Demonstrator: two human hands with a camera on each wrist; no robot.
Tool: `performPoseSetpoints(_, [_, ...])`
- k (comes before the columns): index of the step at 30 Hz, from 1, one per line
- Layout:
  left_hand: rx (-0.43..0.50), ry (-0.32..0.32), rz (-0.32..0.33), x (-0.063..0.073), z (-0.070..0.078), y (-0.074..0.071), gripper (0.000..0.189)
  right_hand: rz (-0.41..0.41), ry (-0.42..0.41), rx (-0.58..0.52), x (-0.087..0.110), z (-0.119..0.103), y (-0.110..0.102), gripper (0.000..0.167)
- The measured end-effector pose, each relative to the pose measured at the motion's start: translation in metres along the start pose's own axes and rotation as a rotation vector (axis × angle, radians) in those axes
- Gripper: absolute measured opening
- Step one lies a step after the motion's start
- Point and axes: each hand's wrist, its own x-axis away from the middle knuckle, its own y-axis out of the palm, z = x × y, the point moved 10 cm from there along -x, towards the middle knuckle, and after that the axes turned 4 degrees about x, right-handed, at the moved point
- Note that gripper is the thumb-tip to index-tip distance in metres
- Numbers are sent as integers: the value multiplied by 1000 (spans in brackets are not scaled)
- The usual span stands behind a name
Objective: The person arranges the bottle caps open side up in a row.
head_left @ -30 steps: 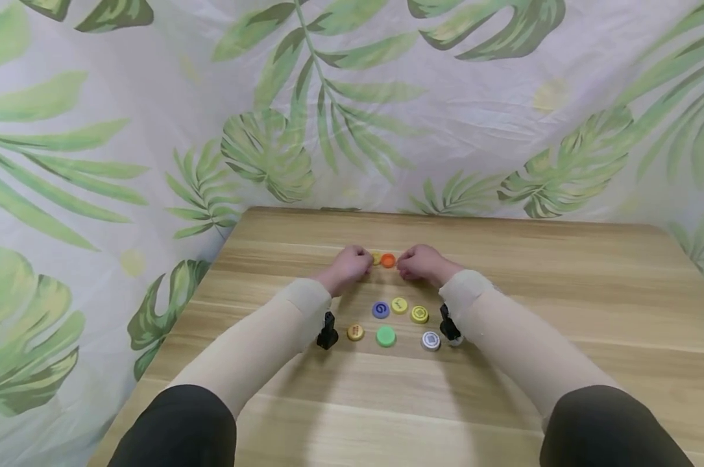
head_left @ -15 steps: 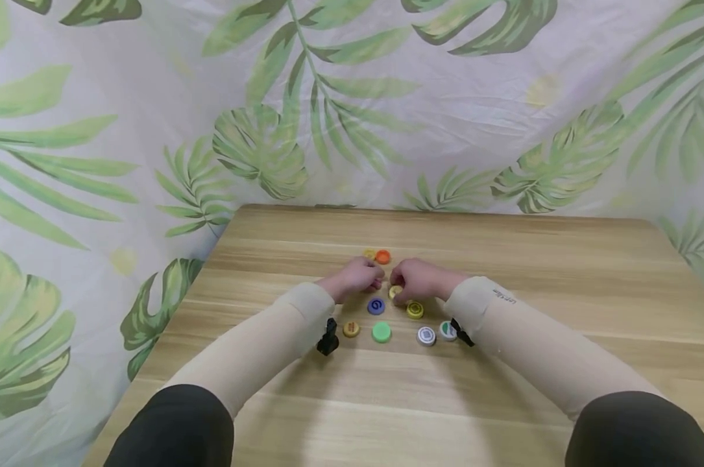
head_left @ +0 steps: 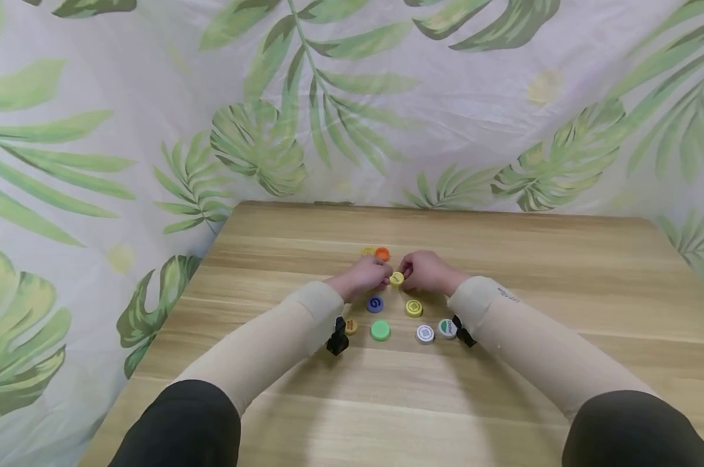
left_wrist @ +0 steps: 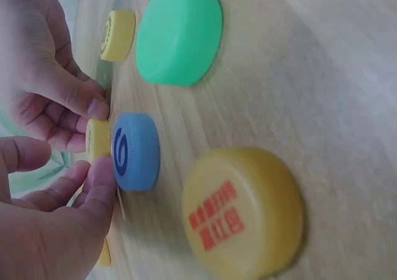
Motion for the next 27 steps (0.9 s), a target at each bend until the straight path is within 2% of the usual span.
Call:
performPoseSetpoints(4, [-25, 3, 63, -6, 4, -2, 17, 15, 22, -59, 0, 4, -4, 20])
performPoseSetpoints(11, [-49, 23, 122, -11, 8, -4, 21, 4, 45, -240, 2, 14, -3, 26])
performPoseSetpoints(14, [-10, 33, 158, -12, 12, -10, 24, 30, 52, -288, 0, 16, -9, 26])
performPoseSetpoints(20, [141, 27, 196, -12, 20, -20, 31, 68, 63, -380, -4, 10, -21, 26])
performPoseSetpoints(23, [180, 54, 211, -13, 24, -25, 28, 80, 82, -445, -6, 11, -23, 25])
performPoseSetpoints(27, [224, 88, 240, -16, 29, -31, 26, 150, 104, -561, -9, 13, -30, 22])
